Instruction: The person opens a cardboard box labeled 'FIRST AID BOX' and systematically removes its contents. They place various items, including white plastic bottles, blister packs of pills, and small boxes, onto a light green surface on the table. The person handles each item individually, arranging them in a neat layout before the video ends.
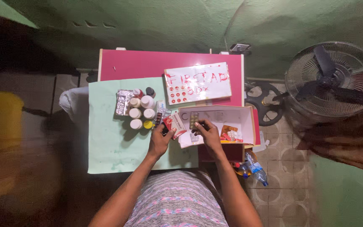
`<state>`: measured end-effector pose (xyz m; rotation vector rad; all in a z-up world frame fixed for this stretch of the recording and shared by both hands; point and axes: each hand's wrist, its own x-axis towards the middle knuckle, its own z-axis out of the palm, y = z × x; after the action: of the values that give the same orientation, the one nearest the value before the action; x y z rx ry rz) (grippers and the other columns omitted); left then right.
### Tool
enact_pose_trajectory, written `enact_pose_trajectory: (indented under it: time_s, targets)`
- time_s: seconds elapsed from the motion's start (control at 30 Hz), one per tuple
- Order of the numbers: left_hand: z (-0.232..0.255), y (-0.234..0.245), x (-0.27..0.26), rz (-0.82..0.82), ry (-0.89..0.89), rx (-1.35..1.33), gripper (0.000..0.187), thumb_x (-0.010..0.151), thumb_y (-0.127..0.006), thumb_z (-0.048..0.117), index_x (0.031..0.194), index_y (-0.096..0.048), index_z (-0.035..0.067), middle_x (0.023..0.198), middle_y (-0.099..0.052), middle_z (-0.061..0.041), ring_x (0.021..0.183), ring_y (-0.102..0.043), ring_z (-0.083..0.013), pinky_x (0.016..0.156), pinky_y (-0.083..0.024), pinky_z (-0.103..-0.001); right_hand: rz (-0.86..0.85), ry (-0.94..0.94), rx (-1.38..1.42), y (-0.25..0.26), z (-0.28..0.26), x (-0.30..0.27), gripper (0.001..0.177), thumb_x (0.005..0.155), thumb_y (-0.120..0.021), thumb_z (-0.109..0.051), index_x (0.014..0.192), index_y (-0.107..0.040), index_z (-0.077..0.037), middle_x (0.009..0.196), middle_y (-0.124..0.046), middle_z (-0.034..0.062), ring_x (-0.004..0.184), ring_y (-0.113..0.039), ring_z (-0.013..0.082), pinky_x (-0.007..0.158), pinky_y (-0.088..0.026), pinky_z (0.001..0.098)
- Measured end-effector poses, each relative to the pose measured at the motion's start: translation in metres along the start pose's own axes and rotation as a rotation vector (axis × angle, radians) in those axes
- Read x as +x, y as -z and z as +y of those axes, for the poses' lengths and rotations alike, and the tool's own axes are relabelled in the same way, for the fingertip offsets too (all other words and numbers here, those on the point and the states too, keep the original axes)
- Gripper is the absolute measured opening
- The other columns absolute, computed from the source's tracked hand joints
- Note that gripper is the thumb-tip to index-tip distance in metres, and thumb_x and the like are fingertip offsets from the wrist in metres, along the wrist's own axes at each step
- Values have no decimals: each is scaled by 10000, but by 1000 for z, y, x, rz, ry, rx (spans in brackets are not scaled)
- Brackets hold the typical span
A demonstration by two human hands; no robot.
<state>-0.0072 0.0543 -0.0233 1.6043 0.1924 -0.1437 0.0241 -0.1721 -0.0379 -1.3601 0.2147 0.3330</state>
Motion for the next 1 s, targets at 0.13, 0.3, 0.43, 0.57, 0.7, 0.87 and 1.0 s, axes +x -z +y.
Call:
enact_pose_trajectory:
  time_s: [0.13,0.3,0.43,0.57,0.7,0.87,1.0]
  targets:
    - [-2,19,-6,-25,53,30,232,948,-712,194,1066,-676,-2,874,-733,-63,753,-665,-109,699,-542,-284,-47,24,-48,-20,-12,-10,233,996,-692,-153,1122,-718,42,932,-726,56,792,-623,97,720,-511,244]
    - [3,32,-14,-93,27,-102,250,973,-710,207,1112,-661,6,913,-723,-47,797,-660,-104,723,-546,-274,-39,142,-356,-71,-27,-22,274,915,-733,-167,1121,-657,-3,918,-724,60,812,-677,110,709,-546,263]
    - [7,51,-17,-71,65,-156,260,956,-711,197,1142,-661,23,959,-739,-45,823,-672,-106,706,-549,-281,-22,137,-549,-111,-36,-32,217,956,-732,-204,1072,-695,-24,890,-755,77,804,-718,136,724,-564,281]
    - [1,77,-9,-65,61,-225,262,961,-701,174,1169,-656,21,1003,-737,-47,850,-669,-113,713,-547,-287,-102,199,-584,-132,-47,-38,274,956,-704,-217,1176,-697,-53,1016,-717,78,876,-692,143,727,-559,294]
    - [-13,107,-2,-27,70,-222,288,933,-712,134,1193,-658,23,1065,-746,-44,925,-695,-113,786,-562,-280,-117,177,-631,-141,-59,-42,314,941,-703,-234,1211,-696,-74,1038,-715,79,878,-689,138,717,-563,296]
    - [-48,162,20,119,37,-205,279,941,-710,109,1201,-642,31,1115,-732,-50,973,-696,-104,879,-563,-267,-27,185,-599,-121,-54,-44,303,958,-695,-225,1219,-712,-72,1011,-725,63,798,-650,129,698,-540,279]
    - [-75,204,19,325,126,-37,250,962,-721,122,1164,-634,3,1037,-725,-61,859,-663,-119,728,-534,-296,117,125,-488,-77,-40,-39,286,967,-687,-218,1212,-697,-71,952,-722,29,780,-636,80,679,-536,249]
